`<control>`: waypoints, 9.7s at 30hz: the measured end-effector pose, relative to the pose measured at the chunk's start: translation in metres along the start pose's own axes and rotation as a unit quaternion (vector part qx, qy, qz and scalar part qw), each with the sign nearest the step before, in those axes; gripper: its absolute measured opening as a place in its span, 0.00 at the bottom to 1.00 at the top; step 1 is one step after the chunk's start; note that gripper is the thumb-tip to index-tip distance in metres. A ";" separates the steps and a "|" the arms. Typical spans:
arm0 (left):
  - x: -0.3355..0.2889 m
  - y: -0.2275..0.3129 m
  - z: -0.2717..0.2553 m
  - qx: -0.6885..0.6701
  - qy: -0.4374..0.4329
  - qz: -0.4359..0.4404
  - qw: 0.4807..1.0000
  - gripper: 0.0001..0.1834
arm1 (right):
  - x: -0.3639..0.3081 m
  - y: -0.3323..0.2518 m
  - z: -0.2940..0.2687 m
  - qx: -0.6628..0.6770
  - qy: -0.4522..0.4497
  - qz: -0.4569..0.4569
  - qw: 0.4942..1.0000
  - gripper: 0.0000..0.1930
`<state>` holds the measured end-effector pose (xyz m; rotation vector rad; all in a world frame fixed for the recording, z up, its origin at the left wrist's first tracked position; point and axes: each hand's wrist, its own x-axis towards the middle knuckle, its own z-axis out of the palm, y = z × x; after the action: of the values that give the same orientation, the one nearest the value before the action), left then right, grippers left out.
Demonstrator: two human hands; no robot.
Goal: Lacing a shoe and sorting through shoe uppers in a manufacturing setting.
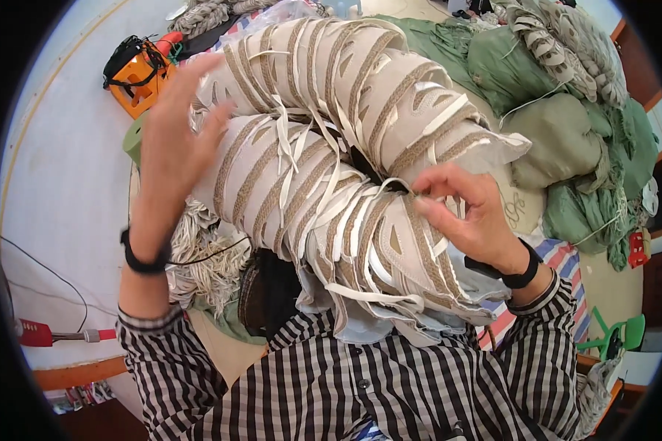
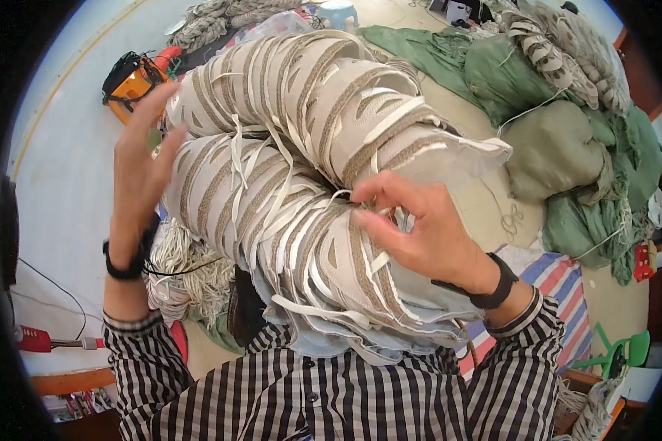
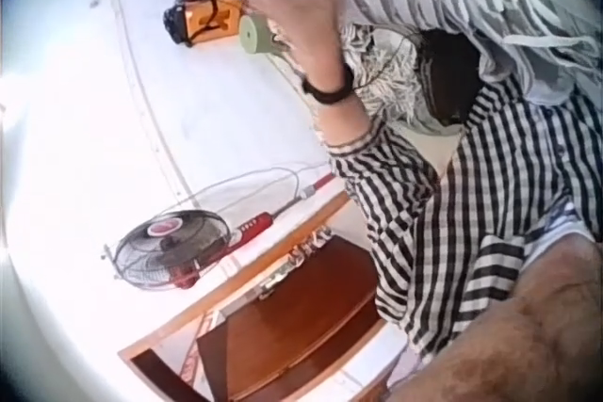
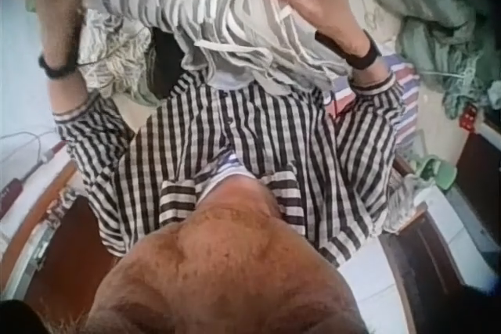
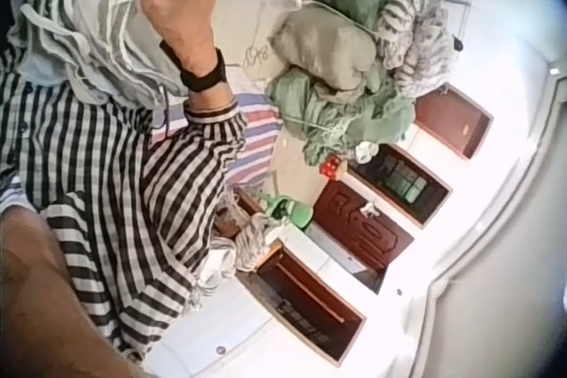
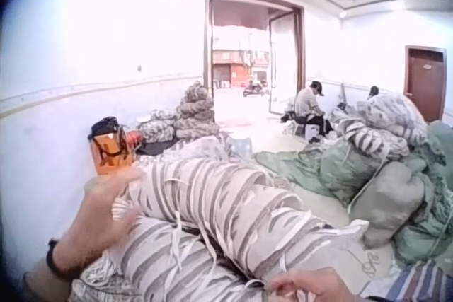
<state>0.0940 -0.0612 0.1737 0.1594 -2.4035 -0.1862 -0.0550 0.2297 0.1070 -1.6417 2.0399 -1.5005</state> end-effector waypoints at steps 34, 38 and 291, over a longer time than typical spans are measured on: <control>-0.059 0.092 0.032 -0.203 -0.285 0.047 0.935 0.20 | -0.010 0.038 -0.004 0.162 -0.077 0.064 0.982 0.08; -0.063 0.090 0.025 -0.194 -0.283 0.036 0.939 0.20 | -0.024 0.047 -0.019 0.277 -0.067 0.146 0.947 0.06; -0.299 -0.121 0.009 -0.283 -0.032 -0.533 0.797 0.16 | -0.195 0.096 -0.006 -0.120 -0.147 0.389 0.901 0.25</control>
<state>0.3175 -0.1292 -0.0492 1.2146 -1.9217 -1.4071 -0.0446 0.3800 -0.0500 -0.8237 2.3295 -0.7020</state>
